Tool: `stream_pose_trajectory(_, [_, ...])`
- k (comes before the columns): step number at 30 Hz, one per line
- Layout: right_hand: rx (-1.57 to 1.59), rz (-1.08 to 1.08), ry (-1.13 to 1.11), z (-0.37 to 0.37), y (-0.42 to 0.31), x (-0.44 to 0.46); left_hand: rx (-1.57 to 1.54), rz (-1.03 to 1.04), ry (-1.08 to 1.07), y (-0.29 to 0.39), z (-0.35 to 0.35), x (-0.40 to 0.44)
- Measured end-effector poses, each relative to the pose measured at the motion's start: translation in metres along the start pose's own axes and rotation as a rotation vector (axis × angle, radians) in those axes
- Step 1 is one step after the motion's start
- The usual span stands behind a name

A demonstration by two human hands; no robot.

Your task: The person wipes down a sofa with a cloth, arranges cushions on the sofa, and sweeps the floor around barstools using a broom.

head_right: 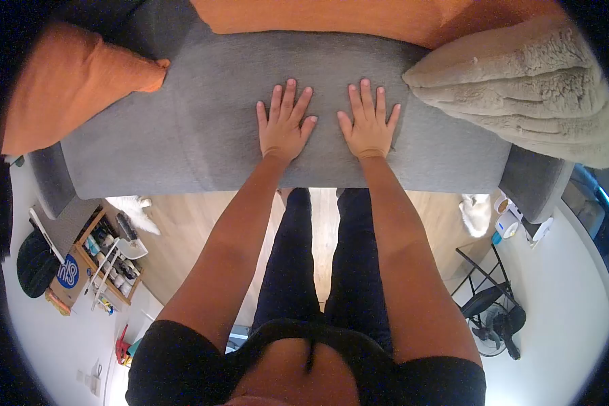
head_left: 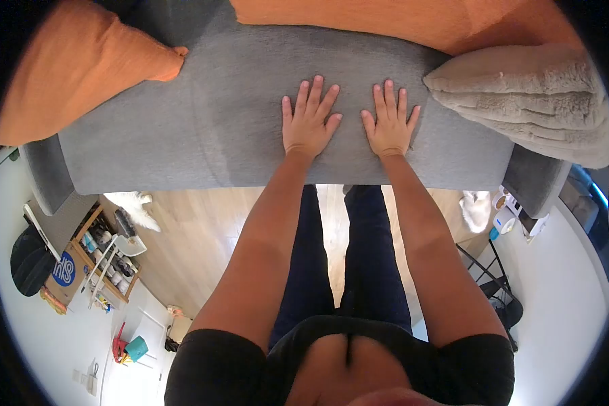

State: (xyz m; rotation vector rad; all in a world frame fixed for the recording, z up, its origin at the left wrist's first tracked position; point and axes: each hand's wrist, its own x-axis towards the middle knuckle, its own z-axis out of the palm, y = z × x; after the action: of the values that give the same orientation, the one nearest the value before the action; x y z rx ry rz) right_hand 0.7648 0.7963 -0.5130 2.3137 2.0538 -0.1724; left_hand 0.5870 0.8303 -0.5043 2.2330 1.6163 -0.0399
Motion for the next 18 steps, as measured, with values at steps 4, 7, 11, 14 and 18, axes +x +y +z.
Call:
stream_pose_trajectory(4, [-0.043,-0.015,0.000,-0.011,-0.005,0.000,-0.070,0.023,0.016,-0.003,-0.011,-0.003])
stream_pose_trajectory(7, [-0.069,-0.020,-0.025,-0.029,-0.011,-0.003,-0.124,0.072,0.077,-0.007,-0.029,-0.013])
stream_pose_trajectory(11, [-0.005,-0.006,0.021,-0.051,-0.052,-0.008,-0.239,0.019,0.159,-0.059,-0.072,-0.047])
stream_pose_trajectory(14, [0.086,-0.211,-0.028,-0.069,-0.129,-0.006,-0.017,-0.269,0.286,-0.138,-0.095,-0.078])
stream_pose_trajectory(18, [0.145,-0.324,-0.236,-0.074,-0.243,0.000,0.049,-0.547,0.284,-0.247,-0.099,-0.112])
